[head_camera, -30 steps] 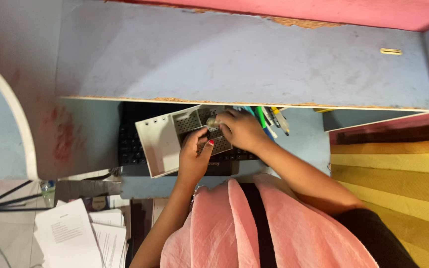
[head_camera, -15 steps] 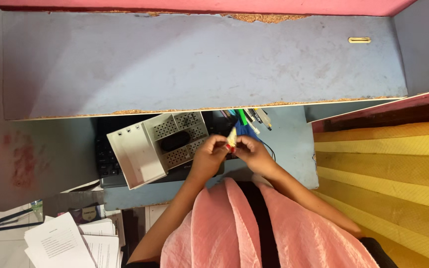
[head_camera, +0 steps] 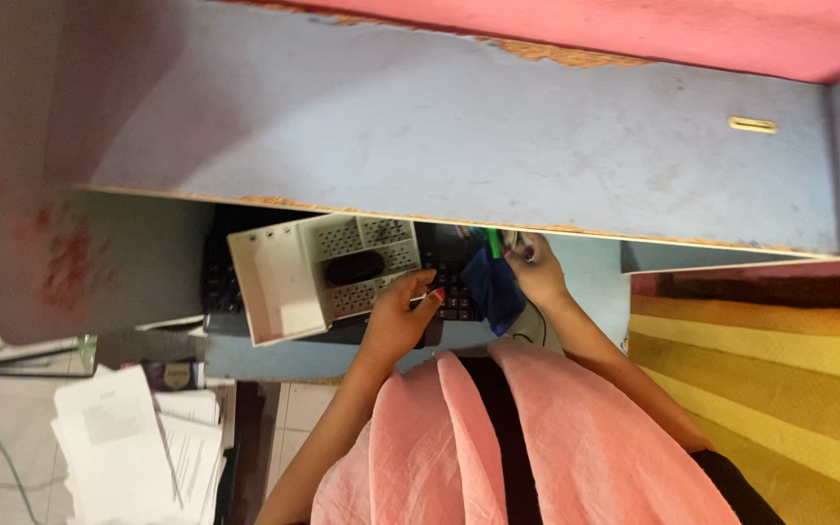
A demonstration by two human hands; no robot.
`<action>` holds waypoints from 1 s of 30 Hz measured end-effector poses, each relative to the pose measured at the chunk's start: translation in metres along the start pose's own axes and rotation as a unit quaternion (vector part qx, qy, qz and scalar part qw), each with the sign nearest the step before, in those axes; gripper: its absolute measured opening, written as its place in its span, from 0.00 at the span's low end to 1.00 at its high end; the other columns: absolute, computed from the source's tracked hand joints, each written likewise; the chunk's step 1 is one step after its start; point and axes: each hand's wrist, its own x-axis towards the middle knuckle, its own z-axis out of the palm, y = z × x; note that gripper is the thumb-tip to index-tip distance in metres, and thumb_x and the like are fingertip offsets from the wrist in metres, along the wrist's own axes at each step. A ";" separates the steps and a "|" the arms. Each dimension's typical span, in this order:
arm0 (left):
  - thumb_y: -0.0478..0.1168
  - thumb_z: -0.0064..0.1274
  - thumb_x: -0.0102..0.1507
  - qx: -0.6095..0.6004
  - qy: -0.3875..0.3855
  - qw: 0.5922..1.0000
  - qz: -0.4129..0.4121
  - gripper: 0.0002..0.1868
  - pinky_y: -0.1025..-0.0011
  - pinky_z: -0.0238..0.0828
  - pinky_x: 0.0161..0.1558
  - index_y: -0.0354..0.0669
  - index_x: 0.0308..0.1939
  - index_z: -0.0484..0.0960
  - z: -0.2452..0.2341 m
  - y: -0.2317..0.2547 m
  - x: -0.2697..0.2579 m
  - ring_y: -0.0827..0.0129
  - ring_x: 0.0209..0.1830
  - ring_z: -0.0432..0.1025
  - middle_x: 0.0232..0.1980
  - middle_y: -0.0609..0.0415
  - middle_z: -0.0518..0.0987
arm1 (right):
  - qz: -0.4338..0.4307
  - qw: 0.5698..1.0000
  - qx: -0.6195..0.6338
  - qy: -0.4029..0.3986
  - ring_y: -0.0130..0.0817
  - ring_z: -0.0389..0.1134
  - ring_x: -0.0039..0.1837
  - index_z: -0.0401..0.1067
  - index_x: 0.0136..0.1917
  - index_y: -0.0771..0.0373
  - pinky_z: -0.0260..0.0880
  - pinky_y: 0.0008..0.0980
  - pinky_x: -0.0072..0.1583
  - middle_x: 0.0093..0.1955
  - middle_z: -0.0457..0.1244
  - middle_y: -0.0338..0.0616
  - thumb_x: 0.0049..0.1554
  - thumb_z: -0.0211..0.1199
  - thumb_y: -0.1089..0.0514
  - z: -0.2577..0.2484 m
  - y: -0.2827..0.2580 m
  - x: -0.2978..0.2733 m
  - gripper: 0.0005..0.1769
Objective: The person wipes a white plastic organizer and a black keyboard with a blue cloth, then cleans a yellow-capped marker and places it back into the organizer. The organizer is moved to the upper shelf of the desk.
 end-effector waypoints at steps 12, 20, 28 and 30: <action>0.34 0.56 0.67 0.035 0.209 0.968 0.136 0.13 0.69 0.74 0.55 0.39 0.56 0.81 -0.089 -0.007 -0.041 0.65 0.53 0.77 0.53 0.48 0.82 | -0.371 0.896 -0.168 -0.177 0.49 0.70 0.60 0.74 0.60 0.60 0.72 0.42 0.60 0.58 0.67 0.48 0.59 0.67 0.56 0.094 -0.134 -0.090 0.16; 0.32 0.55 0.67 -0.012 0.172 0.975 0.139 0.13 0.68 0.74 0.57 0.37 0.56 0.81 -0.122 -0.023 -0.039 0.63 0.54 0.78 0.54 0.48 0.82 | -0.215 0.891 -0.363 -0.170 0.63 0.51 0.74 0.63 0.73 0.58 0.47 0.54 0.72 0.73 0.55 0.61 0.49 0.72 0.41 0.165 -0.182 -0.093 0.43; 0.31 0.54 0.67 -0.092 0.146 0.980 0.097 0.14 0.73 0.74 0.57 0.36 0.58 0.80 -0.126 -0.037 -0.036 0.68 0.56 0.77 0.57 0.48 0.82 | -0.139 0.944 -0.278 -0.110 0.54 0.61 0.70 0.66 0.68 0.53 0.59 0.47 0.69 0.69 0.59 0.54 0.55 0.69 0.52 0.185 -0.171 -0.094 0.28; 0.32 0.54 0.67 -0.107 0.141 0.980 0.093 0.14 0.74 0.75 0.55 0.35 0.58 0.79 -0.127 -0.038 -0.035 0.68 0.55 0.77 0.57 0.48 0.81 | -0.145 0.971 -0.177 -0.061 0.50 0.68 0.62 0.66 0.65 0.58 0.70 0.41 0.63 0.67 0.61 0.54 0.56 0.69 0.57 0.187 -0.164 -0.094 0.25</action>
